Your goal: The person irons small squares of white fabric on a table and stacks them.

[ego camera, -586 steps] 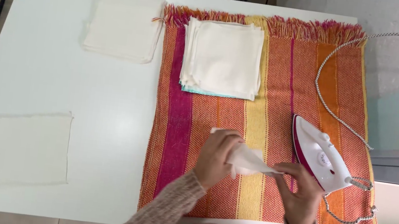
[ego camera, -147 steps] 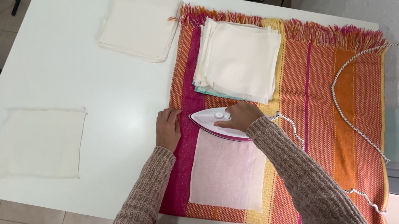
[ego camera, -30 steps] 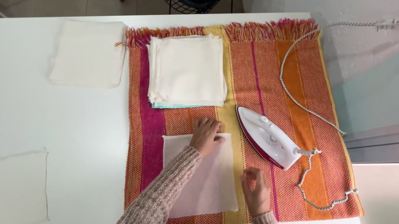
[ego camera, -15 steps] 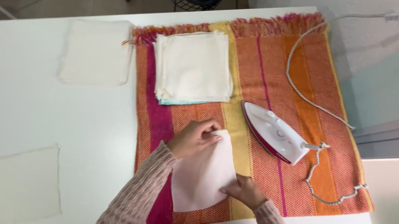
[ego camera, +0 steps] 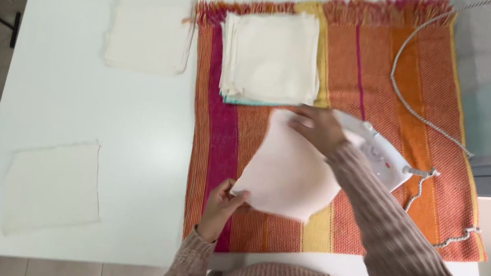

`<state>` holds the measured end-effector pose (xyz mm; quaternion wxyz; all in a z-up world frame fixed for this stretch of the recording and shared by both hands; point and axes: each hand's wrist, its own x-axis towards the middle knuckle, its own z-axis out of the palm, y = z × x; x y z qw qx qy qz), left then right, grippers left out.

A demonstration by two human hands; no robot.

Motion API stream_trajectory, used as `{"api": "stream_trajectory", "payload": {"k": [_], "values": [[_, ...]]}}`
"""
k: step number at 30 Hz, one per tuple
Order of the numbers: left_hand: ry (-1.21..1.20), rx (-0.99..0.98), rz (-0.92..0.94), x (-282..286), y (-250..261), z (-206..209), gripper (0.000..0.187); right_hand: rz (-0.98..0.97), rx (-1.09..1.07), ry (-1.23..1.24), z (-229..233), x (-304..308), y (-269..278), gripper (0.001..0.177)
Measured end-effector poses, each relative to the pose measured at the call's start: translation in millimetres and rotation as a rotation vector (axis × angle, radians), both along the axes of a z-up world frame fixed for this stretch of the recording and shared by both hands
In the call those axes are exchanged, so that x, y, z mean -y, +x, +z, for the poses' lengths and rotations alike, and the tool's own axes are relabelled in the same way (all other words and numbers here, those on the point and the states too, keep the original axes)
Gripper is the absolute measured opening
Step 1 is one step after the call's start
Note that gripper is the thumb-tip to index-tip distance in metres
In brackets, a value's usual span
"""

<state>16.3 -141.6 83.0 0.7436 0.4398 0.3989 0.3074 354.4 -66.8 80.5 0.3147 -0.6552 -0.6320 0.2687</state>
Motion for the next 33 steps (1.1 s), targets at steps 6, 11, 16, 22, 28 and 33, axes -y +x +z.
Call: {"api": "stream_trajectory", "payload": {"k": [6,11,16,22,28,33], "values": [[-0.323,-0.019,0.238,28.7,-13.0,-87.0,0.025,0.059,0.455,0.341,-25.2,-14.1,-90.3,0.040],[-0.316,-0.007,0.226,35.3,-27.9,-93.7,0.040,0.032,0.388,0.632,-85.6,106.9,-52.8,0.007],[-0.308,-0.002,0.131,29.3,-33.3,-115.3,0.046,0.066,0.425,0.531,-86.7,226.6,-38.1,0.005],[-0.231,-0.088,0.096,20.5,-35.1,-95.5,0.040,-0.021,0.501,0.542,-118.0,238.7,-38.4,0.012],[-0.183,-0.172,0.112,23.5,-40.5,-74.6,0.039,-0.086,0.546,0.593,-105.1,242.4,-49.4,0.009],[-0.200,-0.223,0.020,44.6,-53.5,-84.6,0.044,0.012,0.566,0.584,-66.8,263.3,-64.7,0.010]]}}
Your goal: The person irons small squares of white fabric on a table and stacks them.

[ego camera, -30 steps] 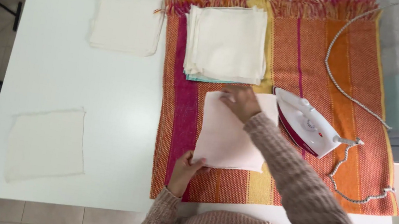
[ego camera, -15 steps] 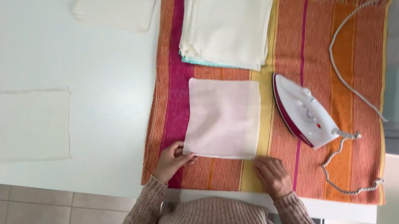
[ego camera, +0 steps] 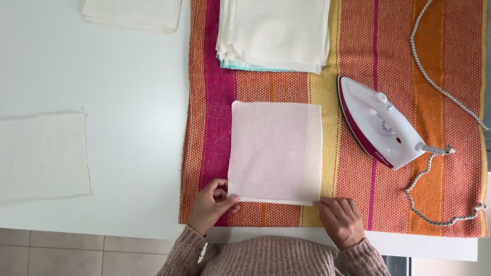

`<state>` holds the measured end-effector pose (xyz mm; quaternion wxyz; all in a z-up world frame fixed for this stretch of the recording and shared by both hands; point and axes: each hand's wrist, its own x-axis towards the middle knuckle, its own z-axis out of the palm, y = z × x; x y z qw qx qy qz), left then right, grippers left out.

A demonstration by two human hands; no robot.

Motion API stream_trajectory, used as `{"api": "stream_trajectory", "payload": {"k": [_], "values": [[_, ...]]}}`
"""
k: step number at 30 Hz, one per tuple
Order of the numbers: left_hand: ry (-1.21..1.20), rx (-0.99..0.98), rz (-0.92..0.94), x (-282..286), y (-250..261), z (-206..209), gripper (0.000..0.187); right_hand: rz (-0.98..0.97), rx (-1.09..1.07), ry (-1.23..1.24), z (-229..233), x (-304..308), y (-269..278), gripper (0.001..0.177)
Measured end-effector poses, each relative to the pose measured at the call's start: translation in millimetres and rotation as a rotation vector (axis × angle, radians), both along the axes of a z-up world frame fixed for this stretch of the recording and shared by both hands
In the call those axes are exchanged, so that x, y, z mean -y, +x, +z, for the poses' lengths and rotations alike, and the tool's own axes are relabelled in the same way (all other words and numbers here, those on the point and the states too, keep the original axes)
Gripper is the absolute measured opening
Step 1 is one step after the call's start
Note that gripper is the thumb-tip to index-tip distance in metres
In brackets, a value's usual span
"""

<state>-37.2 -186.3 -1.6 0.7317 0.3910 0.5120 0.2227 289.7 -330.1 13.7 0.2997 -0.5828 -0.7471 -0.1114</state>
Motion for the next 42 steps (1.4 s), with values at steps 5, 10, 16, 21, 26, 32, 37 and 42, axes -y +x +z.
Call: {"api": "stream_trajectory", "payload": {"k": [5,10,16,21,26,32,37,42], "values": [[0.059,-0.178,-0.150,16.7,-10.6,1.3,0.056,0.028,-0.024,-0.081,-22.3,27.3,0.2,0.017],[0.091,-0.305,-0.384,-28.2,-12.9,0.5,0.067,0.034,-0.024,-0.355,-17.4,-8.6,26.5,0.020],[0.171,-0.018,-0.096,-123.6,36.3,-11.0,0.074,-0.230,-0.090,-0.220,-16.0,-142.9,65.6,0.033],[0.651,-0.301,-0.087,-168.2,85.4,-23.5,0.045,-0.370,-0.178,-0.533,-66.4,-200.5,75.8,0.047],[0.937,-0.441,-0.164,-174.9,88.0,-44.1,0.028,-0.383,-0.171,-0.650,-100.1,-210.3,88.4,0.033],[1.014,-0.422,-0.191,-183.9,81.5,-51.2,0.014,-0.356,-0.034,-0.687,-72.9,-204.7,84.8,0.017],[1.056,-0.442,-0.214,-181.3,78.1,-51.5,0.013,-0.314,0.029,-0.532,-69.6,-191.2,83.2,0.009],[1.155,-0.430,-0.193,-176.8,77.2,-52.7,0.021,-0.271,0.110,-0.302,-70.8,-179.7,77.4,0.007]]}}
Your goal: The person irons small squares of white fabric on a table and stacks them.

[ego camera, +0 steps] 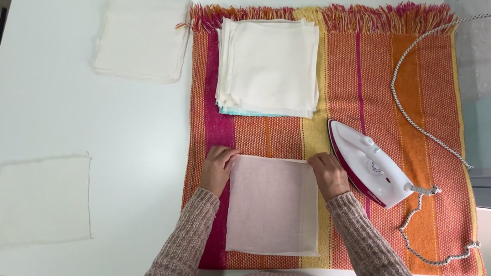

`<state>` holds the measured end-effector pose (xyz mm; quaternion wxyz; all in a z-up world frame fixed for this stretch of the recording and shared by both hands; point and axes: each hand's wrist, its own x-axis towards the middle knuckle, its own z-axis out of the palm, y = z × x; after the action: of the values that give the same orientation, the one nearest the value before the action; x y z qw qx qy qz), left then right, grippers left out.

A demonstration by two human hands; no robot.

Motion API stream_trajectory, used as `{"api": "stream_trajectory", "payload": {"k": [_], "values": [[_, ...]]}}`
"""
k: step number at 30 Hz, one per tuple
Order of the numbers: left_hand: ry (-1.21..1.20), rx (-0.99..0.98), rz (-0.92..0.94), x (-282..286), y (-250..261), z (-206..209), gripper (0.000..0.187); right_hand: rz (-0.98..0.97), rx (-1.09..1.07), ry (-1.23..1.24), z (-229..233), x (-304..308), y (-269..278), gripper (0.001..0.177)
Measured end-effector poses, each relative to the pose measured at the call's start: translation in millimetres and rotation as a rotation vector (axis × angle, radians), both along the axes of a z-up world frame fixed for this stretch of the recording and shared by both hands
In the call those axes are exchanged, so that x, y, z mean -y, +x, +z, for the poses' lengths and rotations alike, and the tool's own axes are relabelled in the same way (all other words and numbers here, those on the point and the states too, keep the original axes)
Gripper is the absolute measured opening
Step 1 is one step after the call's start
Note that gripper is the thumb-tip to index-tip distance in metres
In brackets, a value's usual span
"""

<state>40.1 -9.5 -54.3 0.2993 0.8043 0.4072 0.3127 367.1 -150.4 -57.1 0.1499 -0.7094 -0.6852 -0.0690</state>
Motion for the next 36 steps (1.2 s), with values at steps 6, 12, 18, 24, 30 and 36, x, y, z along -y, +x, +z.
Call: {"api": "stream_trajectory", "payload": {"k": [6,12,18,24,30,36], "values": [[0.109,-0.064,-0.077,3.0,-6.2,-5.5,0.025,0.062,-0.031,0.128,0.9,8.3,-2.0,0.011],[0.222,-0.145,-0.107,-0.1,-6.0,-25.5,0.025,0.046,-0.047,0.170,6.3,13.1,-5.0,0.008],[0.340,-0.229,-0.117,5.5,-1.5,-23.7,0.031,0.043,-0.036,0.210,18.3,8.7,-12.6,0.010],[0.413,-0.299,-0.431,64.2,99.2,39.7,0.057,0.033,-0.020,0.206,13.3,6.5,-11.5,0.010],[0.351,-0.343,-0.472,88.5,122.2,47.2,0.061,0.104,-0.047,0.262,29.6,6.9,-12.9,0.013],[0.253,-0.335,-0.515,91.4,114.7,58.0,0.062,0.094,-0.050,0.258,53.9,14.1,-21.2,0.015]]}}
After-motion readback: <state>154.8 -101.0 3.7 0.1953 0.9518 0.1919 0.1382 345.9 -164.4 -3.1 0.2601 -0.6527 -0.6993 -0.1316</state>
